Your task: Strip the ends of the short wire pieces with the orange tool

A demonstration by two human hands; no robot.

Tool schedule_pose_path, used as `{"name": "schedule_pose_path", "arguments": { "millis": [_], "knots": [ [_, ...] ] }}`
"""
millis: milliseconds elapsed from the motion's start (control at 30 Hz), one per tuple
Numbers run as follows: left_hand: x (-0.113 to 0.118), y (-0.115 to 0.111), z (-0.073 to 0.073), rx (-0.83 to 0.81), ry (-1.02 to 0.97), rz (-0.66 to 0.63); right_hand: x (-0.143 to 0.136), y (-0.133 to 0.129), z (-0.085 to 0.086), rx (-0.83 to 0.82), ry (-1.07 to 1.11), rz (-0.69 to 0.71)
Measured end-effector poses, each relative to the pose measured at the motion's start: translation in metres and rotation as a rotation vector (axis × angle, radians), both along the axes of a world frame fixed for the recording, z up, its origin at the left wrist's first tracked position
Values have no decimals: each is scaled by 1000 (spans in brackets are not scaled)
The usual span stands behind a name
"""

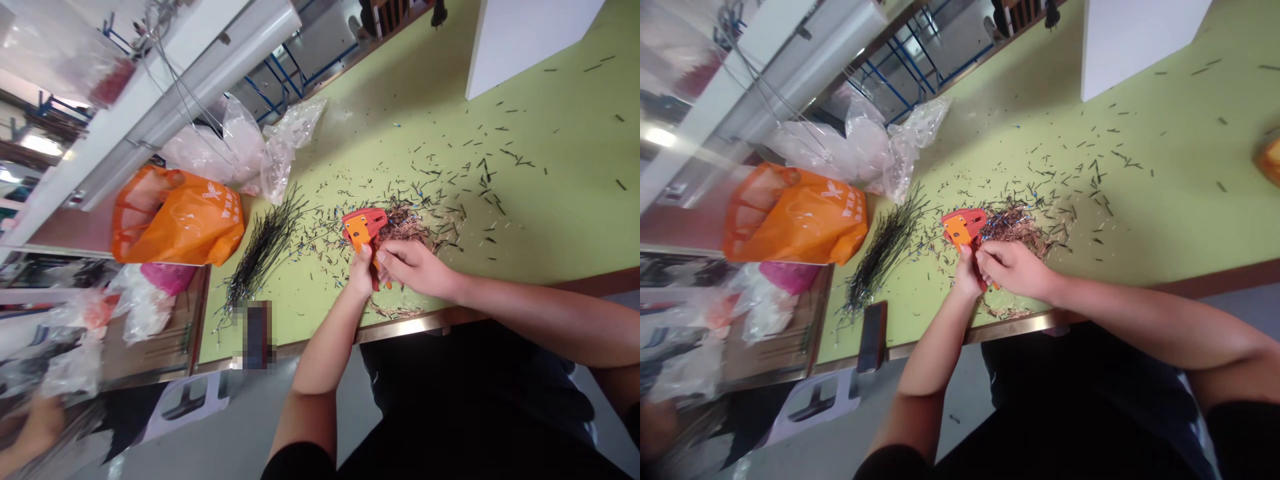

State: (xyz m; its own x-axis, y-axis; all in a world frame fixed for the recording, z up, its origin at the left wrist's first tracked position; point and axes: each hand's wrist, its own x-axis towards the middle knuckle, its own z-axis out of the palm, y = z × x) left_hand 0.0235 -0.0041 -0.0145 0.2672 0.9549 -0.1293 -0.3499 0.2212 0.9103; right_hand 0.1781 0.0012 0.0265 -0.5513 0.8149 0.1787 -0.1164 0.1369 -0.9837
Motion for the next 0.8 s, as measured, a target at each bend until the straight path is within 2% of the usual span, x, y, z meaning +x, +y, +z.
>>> {"name": "schedule_pose_path", "arguments": {
  "millis": [200,300,400,533,667,800],
  "knots": [
    [-14,6,12,-103,-125,-176,19,20,14,-55,180,82],
    [-21,7,17,-110,-160,-270,30,35,20,-38,118,157],
    [-24,5,18,-122,-114,-330,36,44,20,-118,74,222],
    [-24,4,19,-84,-87,-372,38,48,14,-265,162,306],
    [-25,5,21,-46,-77,-390,38,51,13,-338,187,294],
    [-28,7,17,-23,-24,-401,41,53,14,-274,84,239]
  ]
}}
